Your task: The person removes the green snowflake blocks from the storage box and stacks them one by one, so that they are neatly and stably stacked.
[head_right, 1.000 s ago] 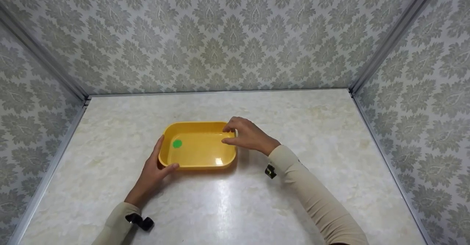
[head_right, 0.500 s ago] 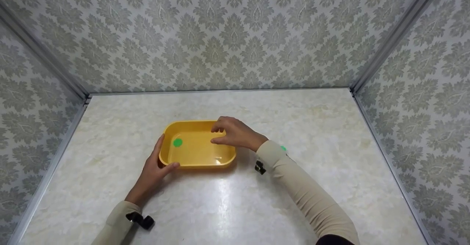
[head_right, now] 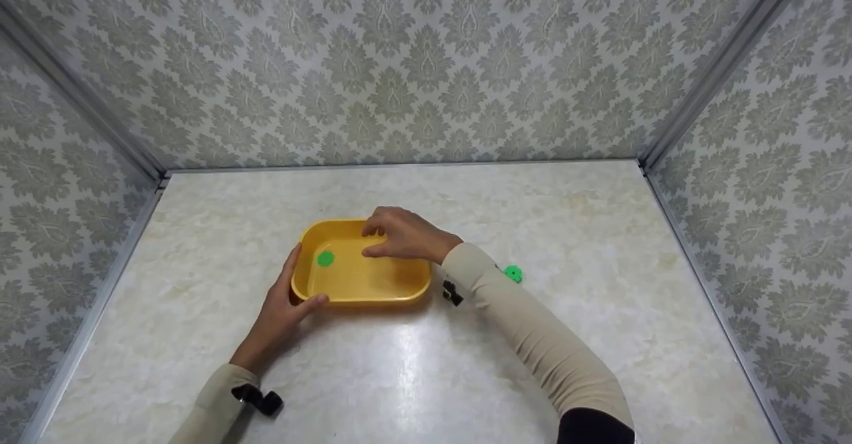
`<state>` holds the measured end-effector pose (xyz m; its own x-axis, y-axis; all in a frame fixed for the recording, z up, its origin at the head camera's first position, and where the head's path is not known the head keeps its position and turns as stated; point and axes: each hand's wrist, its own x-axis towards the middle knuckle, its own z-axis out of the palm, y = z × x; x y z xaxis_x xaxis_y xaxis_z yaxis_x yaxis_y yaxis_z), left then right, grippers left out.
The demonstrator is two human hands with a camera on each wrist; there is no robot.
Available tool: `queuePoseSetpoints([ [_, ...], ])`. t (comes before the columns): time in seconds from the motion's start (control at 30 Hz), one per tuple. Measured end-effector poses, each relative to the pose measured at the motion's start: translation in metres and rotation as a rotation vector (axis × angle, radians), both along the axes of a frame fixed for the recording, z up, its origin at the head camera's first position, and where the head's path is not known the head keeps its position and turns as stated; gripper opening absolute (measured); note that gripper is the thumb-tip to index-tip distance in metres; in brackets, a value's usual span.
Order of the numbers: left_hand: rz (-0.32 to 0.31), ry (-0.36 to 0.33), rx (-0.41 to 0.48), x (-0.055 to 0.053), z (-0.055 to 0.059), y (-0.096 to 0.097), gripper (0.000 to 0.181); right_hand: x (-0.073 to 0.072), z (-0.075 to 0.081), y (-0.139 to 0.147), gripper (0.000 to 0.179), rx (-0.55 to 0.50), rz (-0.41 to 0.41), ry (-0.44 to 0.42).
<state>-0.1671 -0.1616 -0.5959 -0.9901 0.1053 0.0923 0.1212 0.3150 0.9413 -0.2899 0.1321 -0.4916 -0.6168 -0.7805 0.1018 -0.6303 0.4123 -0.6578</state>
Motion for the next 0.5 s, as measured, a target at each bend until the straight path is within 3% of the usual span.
queuePoseSetpoints([
  [0.5,-0.01,0.0,0.001,0.0,0.0,-0.002,0.115,-0.012,-0.001,-0.03,0.039,0.027,0.039,-0.065],
])
